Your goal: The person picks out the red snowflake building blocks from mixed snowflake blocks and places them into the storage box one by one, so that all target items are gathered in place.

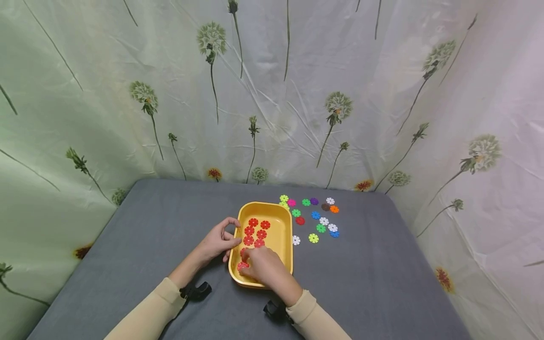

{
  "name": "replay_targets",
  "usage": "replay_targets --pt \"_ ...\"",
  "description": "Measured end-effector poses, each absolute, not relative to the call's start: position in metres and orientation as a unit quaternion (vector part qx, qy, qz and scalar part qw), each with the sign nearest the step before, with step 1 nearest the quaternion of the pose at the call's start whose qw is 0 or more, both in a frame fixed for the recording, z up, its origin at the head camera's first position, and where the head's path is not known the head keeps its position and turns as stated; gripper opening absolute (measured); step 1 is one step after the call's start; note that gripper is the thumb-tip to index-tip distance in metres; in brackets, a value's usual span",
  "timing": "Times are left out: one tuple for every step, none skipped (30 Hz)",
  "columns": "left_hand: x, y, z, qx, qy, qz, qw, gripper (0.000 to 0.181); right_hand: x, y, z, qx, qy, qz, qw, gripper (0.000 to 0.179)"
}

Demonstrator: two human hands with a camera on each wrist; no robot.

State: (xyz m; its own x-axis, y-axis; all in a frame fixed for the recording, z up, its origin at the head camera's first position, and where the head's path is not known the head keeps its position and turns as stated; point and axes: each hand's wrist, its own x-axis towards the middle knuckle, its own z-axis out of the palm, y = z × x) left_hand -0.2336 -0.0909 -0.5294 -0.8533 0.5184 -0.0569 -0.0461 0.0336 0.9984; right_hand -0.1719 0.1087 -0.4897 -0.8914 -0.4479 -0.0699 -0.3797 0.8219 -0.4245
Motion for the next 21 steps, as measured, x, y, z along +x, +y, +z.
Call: replay_targets --pt "-0.233 -0.091 -0.530 0.172 0.687 0.674 0.210 0.047 -0.172 0.109 -0.489 -0.217 0.950 -0.210 0.083 0.031" --pt "-0.233 -0.091 -0.530 0.172 0.686 0.675 0.211 0.047 -0.172 0.109 -0.489 -0.215 0.948 -0.217 0.083 0.031" --pt "-0.233 -0.091 -0.530 0.173 0.685 0.676 0.211 0.047 -0.172 0.110 -0.488 -0.211 0.947 -0.228 0.086 0.032" --pt "-0.233 -0.091 -0.530 0.172 0.684 0.676 0.212 0.048 -0.172 0.111 -0.487 -0.206 0.944 -0.242 0.090 0.032" --pt "-0.233 -0.091 -0.530 0.173 0.683 0.677 0.212 0.048 -0.173 0.112 -0.486 -0.201 0.941 -0.254 0.094 0.032" --pt "-0.234 -0.091 -0.531 0.173 0.683 0.677 0.213 0.047 -0.173 0.113 -0.485 -0.197 0.938 -0.268 0.098 0.031" --pt "-0.234 -0.091 -0.531 0.174 0.682 0.678 0.213 0.047 -0.174 0.114 -0.484 -0.193 0.934 -0.284 0.102 0.031" --pt "-0.234 -0.091 -0.531 0.174 0.681 0.678 0.213 0.047 -0.174 0.116 -0.482 -0.190 0.930 -0.297 0.105 0.030" --pt "-0.234 -0.091 -0.531 0.174 0.681 0.679 0.213 0.047 -0.175 0.117 -0.480 -0.188 0.924 -0.314 0.107 0.030" --pt "-0.234 -0.091 -0.531 0.174 0.680 0.679 0.214 0.047 -0.176 0.120 -0.477 -0.187 0.919 -0.330 0.109 0.030" --pt "-0.235 -0.091 -0.531 0.175 0.680 0.680 0.214 0.047 -0.176 0.122 -0.474 -0.185 0.914 -0.344 0.111 0.031" --pt "-0.235 -0.091 -0.531 0.174 0.679 0.680 0.215 0.048 -0.177 0.125 -0.470 -0.181 0.907 -0.363 0.114 0.033" --pt "-0.235 -0.091 -0.531 0.174 0.679 0.680 0.215 0.048 -0.177 0.129 -0.466 -0.174 0.900 -0.380 0.120 0.034" --pt "-0.235 -0.091 -0.531 0.173 0.679 0.680 0.216 0.049 -0.178 0.132 -0.461 -0.166 0.893 -0.399 0.125 0.036" --pt "-0.235 -0.091 -0.531 0.171 0.679 0.680 0.216 0.049 -0.178 0.136 -0.457 -0.157 0.885 -0.418 0.130 0.038" --pt "-0.235 -0.091 -0.531 0.169 0.680 0.680 0.217 0.050 -0.179 0.141 -0.453 -0.145 0.880 -0.434 0.132 0.039" --pt "-0.235 -0.091 -0.531 0.168 0.680 0.680 0.217 0.050 -0.180 0.146 -0.450 -0.135 0.875 -0.446 0.128 0.039" --pt "-0.235 -0.091 -0.532 0.166 0.681 0.680 0.217 0.050 -0.182 0.151 -0.446 -0.127 0.871 -0.458 0.123 0.039" --pt "-0.235 -0.091 -0.532 0.165 0.681 0.680 0.217 0.049 -0.184 0.156 -0.443 -0.119 0.869 -0.467 0.114 0.039" --pt "-0.235 -0.091 -0.532 0.163 0.681 0.680 0.216 0.049 -0.185 0.162 -0.441 -0.112 0.866 -0.477 0.101 0.038" --pt "-0.235 -0.091 -0.532 0.163 0.682 0.680 0.216 0.049 -0.188 0.167 -0.439 -0.106 0.864 -0.484 0.087 0.039"
